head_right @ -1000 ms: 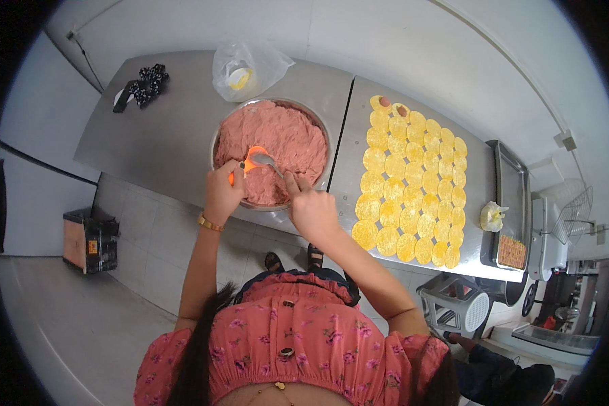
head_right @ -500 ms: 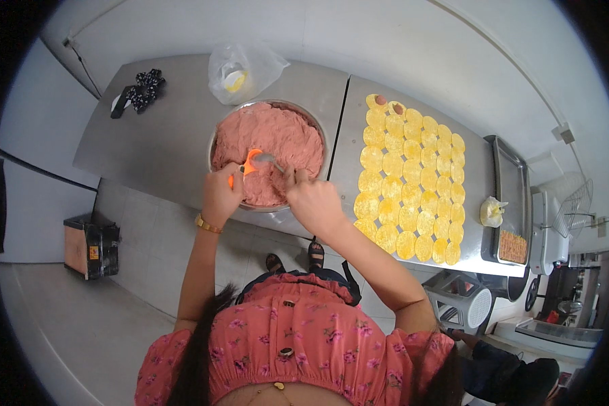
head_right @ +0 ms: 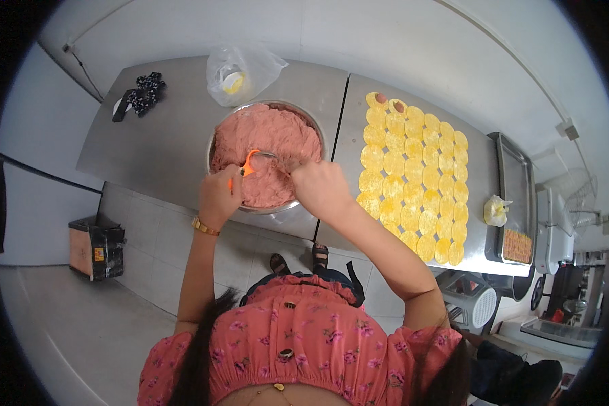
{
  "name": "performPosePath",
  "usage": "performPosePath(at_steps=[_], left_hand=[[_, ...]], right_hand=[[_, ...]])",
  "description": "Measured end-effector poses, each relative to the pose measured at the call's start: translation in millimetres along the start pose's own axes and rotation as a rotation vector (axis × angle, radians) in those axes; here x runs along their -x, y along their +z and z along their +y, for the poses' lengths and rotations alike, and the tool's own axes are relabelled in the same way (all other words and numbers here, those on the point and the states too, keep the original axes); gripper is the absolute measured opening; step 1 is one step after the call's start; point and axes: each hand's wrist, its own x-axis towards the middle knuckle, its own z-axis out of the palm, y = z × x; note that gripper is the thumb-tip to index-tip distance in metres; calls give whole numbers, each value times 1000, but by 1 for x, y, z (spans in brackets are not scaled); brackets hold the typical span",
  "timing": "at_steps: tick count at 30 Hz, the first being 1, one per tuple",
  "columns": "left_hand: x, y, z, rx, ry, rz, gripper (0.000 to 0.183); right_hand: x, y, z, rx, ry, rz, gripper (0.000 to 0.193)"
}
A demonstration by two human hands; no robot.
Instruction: The person folds yellow circular pastry shells into cones and places them on a stainless steel table. Then the person scoops pink filling from a large bowl using an orange scoop and a metal spoon, and places the filling into each pastry shell.
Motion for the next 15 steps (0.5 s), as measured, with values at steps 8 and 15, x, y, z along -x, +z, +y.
performPosePath(at_steps=[8,15], left_hand=[[-1,10,11,-78,-2,-49,7],[1,18,24,-106,-88,34,10]], right_hand=[[-16,35,68,-1141,321,-451,22],[8,11,132,-1699,509,-235,22]])
